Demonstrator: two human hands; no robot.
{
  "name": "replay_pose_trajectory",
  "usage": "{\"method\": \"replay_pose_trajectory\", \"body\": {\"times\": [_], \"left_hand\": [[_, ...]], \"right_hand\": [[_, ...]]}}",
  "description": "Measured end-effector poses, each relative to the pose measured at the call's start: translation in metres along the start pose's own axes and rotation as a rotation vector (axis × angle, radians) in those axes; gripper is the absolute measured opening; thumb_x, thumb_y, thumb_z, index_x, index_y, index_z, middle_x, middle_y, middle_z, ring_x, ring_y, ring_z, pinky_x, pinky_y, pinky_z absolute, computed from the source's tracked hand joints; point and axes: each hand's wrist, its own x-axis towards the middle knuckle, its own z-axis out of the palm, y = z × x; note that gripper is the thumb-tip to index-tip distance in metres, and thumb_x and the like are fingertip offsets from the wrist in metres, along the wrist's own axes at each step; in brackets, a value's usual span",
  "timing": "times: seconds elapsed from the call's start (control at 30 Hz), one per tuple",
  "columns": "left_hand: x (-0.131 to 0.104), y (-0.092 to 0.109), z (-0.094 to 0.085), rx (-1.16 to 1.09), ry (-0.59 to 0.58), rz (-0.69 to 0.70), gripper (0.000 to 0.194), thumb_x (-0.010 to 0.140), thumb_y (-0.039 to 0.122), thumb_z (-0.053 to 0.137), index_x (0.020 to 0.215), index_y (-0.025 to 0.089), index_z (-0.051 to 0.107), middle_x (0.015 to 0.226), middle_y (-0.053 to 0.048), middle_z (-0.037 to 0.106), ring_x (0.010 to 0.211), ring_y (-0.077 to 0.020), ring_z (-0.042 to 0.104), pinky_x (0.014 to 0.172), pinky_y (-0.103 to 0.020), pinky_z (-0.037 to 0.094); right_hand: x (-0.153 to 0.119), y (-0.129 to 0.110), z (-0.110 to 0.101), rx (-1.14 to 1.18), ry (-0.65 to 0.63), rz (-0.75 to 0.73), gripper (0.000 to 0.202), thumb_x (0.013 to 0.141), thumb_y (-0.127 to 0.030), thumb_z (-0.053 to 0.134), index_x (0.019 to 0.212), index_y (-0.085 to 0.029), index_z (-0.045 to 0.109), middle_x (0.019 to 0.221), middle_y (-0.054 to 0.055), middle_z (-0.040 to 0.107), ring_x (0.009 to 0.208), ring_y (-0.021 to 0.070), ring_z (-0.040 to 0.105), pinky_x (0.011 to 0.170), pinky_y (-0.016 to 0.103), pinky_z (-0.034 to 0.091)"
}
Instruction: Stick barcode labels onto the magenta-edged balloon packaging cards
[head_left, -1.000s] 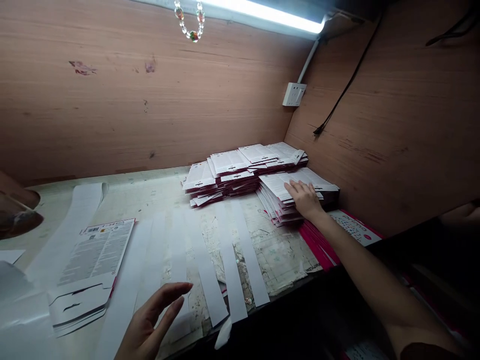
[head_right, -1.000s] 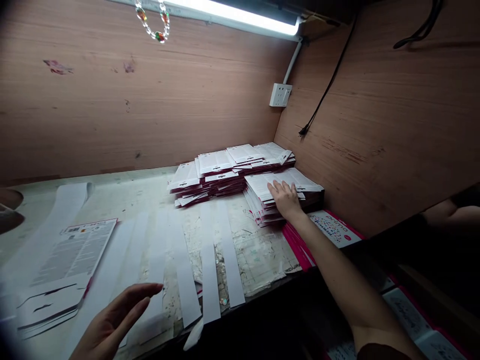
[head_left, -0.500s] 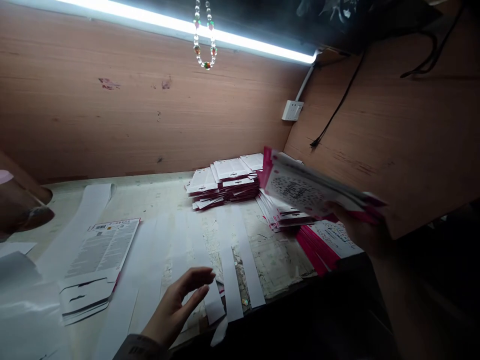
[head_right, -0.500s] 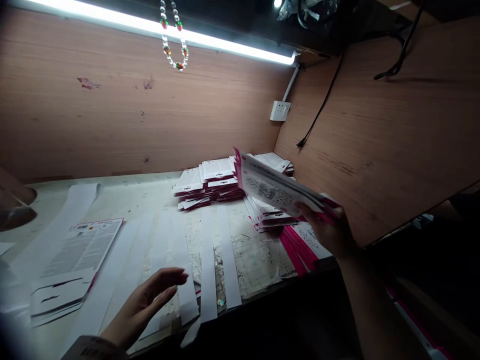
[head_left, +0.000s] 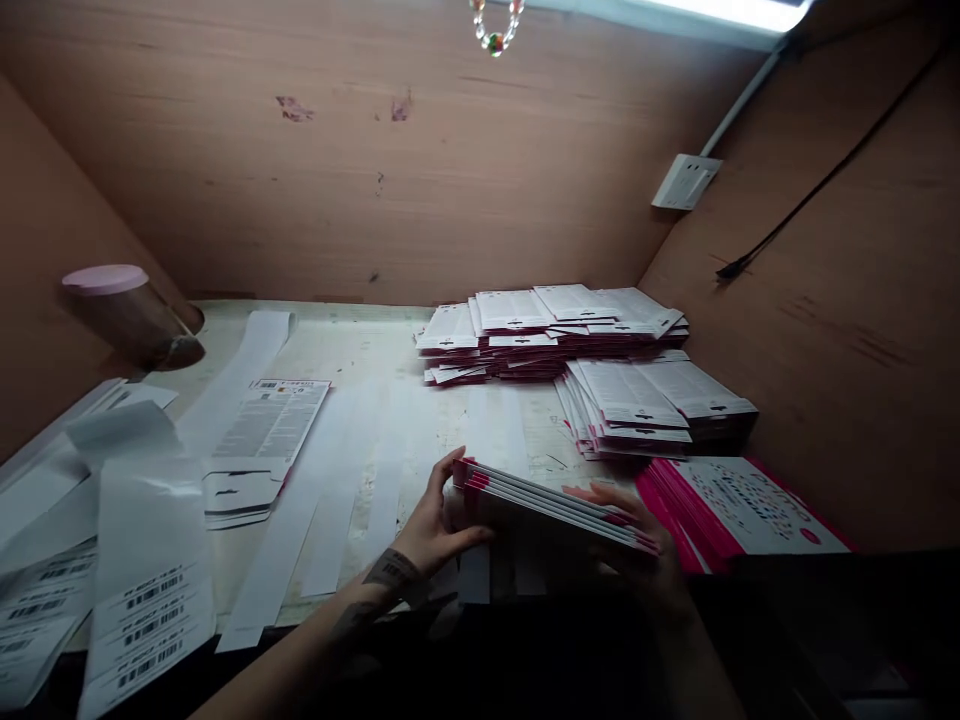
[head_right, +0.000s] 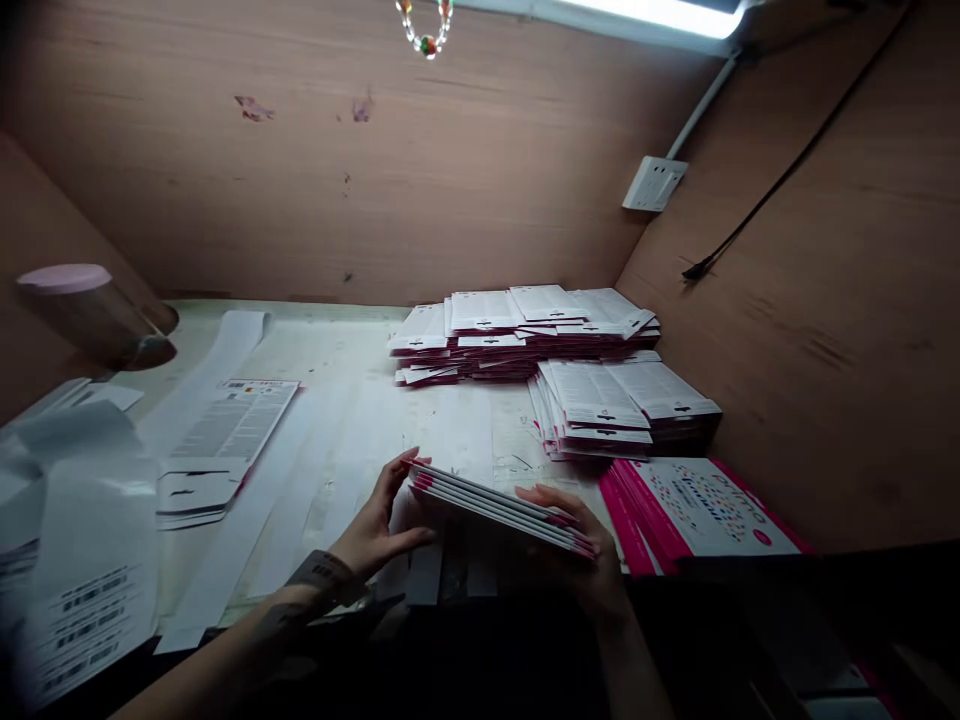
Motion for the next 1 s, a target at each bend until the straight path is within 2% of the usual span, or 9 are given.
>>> {"method": "replay_pose_trajectory", "body": {"times": [0.1,0.23,0.4,0.47,0.63,0.73,0.83,0.9,1.0], "left_hand": [[0.004,0.000,0.004,-0.008,0.006,-0.012,0.081,0.079,0.032,0.074,0.143,0.021,0.025,0.141,-0.015,0.043,0.136,-0.0305,0.038,0.118,-0.049,0.023],[0.008,0.008,0.009,-0.001,-0.031,-0.025,0.064,0.081,0.025,0.069,0.136,0.020,0.036,0.140,-0.013,0.045,0.132,-0.0289,0.042,0.114,-0.046,0.029],[0.005,0.014,0.014,-0.007,-0.108,-0.038,0.058,0.084,0.021,0.065,0.135,0.023,0.037,0.127,-0.011,0.053,0.116,-0.0253,0.053,0.106,-0.044,0.037],[0.003,0.016,0.014,-0.025,-0.116,-0.051,0.058,0.083,0.027,0.068,0.134,0.023,0.039,0.128,-0.011,0.051,0.121,-0.0275,0.050,0.108,-0.046,0.034],[0.005,0.027,0.012,-0.172,-0.133,-0.119,0.082,0.074,0.066,0.066,0.138,0.023,0.037,0.141,-0.013,0.041,0.131,-0.0355,0.038,0.108,-0.049,0.032],[0.008,0.033,0.013,-0.118,-0.128,-0.134,0.077,0.077,0.054,0.071,0.139,0.024,0.035,0.137,-0.013,0.045,0.129,-0.0336,0.041,0.105,-0.046,0.037],[0.011,0.035,0.014,-0.076,-0.135,-0.146,0.064,0.084,0.038,0.068,0.138,0.023,0.036,0.128,-0.012,0.052,0.123,-0.0303,0.048,0.101,-0.043,0.041],[0.012,0.035,0.014,-0.081,-0.148,-0.157,0.060,0.085,0.032,0.066,0.137,0.023,0.036,0.126,-0.012,0.054,0.116,-0.0282,0.053,0.097,-0.042,0.043],[0.012,0.036,0.014,-0.074,-0.171,-0.177,0.055,0.087,0.027,0.062,0.136,0.023,0.038,0.127,-0.011,0.052,0.111,-0.0262,0.055,0.095,-0.041,0.044]], "right_hand": [[-0.004,0.005,0.003,0.025,0.033,-0.005,0.051,0.072,-0.036,0.078,0.119,-0.027,0.062,0.121,0.010,0.068,0.118,0.0348,0.060,0.100,0.056,0.049],[-0.007,0.012,0.008,-0.007,0.085,-0.027,0.052,0.072,-0.039,0.078,0.120,-0.029,0.060,0.119,0.009,0.068,0.117,0.0363,0.060,0.101,0.061,0.045],[-0.013,0.010,0.020,-0.028,0.195,0.015,0.048,0.077,-0.047,0.071,0.119,-0.028,0.057,0.111,0.010,0.070,0.119,0.0374,0.058,0.104,0.065,0.039],[-0.013,0.012,0.023,0.009,0.212,0.049,0.045,0.078,-0.050,0.069,0.116,-0.028,0.058,0.107,0.009,0.071,0.118,0.0367,0.058,0.103,0.063,0.040],[-0.010,0.022,0.020,0.068,0.194,0.129,0.041,0.081,-0.056,0.064,0.111,-0.027,0.061,0.096,0.009,0.074,0.115,0.0351,0.061,0.105,0.061,0.039],[-0.014,0.020,0.010,0.082,0.136,0.150,0.060,0.074,-0.065,0.065,0.118,-0.025,0.059,0.108,0.011,0.072,0.123,0.0384,0.055,0.106,0.062,0.038],[-0.021,0.007,-0.005,0.143,0.064,0.184,0.072,0.075,-0.078,0.050,0.121,-0.024,0.062,0.120,0.013,0.068,0.131,0.0419,0.045,0.109,0.065,0.032],[-0.023,-0.002,-0.013,0.164,0.064,0.208,0.052,0.083,-0.065,0.052,0.113,-0.025,0.067,0.118,0.012,0.069,0.129,0.0401,0.048,0.110,0.066,0.030],[-0.017,-0.007,-0.022,0.241,0.135,0.147,0.010,0.083,-0.032,0.065,0.093,-0.031,0.069,0.096,0.004,0.072,0.102,0.0297,0.065,0.106,0.064,0.039]]}}
